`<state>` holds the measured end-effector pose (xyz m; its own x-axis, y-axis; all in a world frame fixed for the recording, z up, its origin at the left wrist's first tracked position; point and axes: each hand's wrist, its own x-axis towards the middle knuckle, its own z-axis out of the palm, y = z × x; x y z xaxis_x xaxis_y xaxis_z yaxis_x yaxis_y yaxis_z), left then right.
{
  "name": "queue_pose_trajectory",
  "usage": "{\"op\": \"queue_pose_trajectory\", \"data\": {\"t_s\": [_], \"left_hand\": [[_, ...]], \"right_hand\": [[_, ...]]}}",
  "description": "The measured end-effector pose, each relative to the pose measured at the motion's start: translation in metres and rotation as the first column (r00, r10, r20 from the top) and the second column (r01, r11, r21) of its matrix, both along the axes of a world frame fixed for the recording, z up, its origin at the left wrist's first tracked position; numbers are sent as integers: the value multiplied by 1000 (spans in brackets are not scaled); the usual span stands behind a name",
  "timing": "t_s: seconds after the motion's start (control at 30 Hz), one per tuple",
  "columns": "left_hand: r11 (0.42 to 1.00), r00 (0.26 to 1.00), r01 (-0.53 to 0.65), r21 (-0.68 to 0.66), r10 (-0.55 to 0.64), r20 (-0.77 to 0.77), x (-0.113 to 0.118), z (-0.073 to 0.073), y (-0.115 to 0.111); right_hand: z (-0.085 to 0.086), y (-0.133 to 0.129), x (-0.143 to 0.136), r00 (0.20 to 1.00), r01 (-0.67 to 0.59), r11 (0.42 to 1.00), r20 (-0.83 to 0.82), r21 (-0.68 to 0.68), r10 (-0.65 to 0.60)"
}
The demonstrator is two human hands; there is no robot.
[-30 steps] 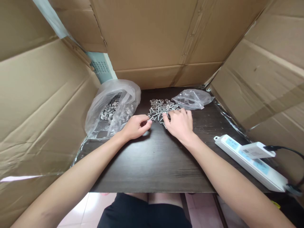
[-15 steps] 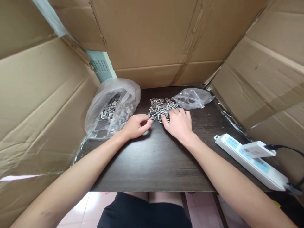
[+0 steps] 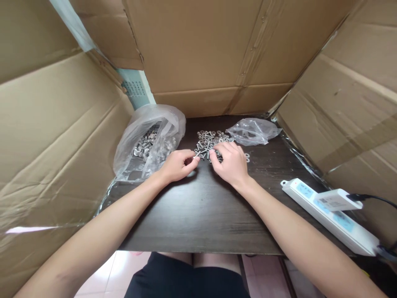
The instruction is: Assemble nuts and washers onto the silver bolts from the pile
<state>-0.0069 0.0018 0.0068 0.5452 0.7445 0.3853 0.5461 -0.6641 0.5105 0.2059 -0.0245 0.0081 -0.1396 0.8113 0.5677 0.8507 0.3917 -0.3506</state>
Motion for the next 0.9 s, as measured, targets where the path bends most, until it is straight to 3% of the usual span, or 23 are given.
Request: {"op": "queue_pose_trajectory", "data": {"t_s": [0.1,0.2,0.5,0.9], "left_hand": [[999,997,-13,30,15,-79,-4,1,3],[1000,991,7,30,-3,-133,-6,1,4],[991,977,121,49,-110,-185,-1,0,4],[997,989,77,-3,-76,-130,-2,-2,5]], "right_hand": [[-5,0,-6,957,-165,986,-235,31,168],[-8,-1,-12,919,-214,977,-335,25,210],[-8,-7,-18,878,-278,959,-388,60,279],[-12,-5,-17,848,-353,930,-385,102,364]]}}
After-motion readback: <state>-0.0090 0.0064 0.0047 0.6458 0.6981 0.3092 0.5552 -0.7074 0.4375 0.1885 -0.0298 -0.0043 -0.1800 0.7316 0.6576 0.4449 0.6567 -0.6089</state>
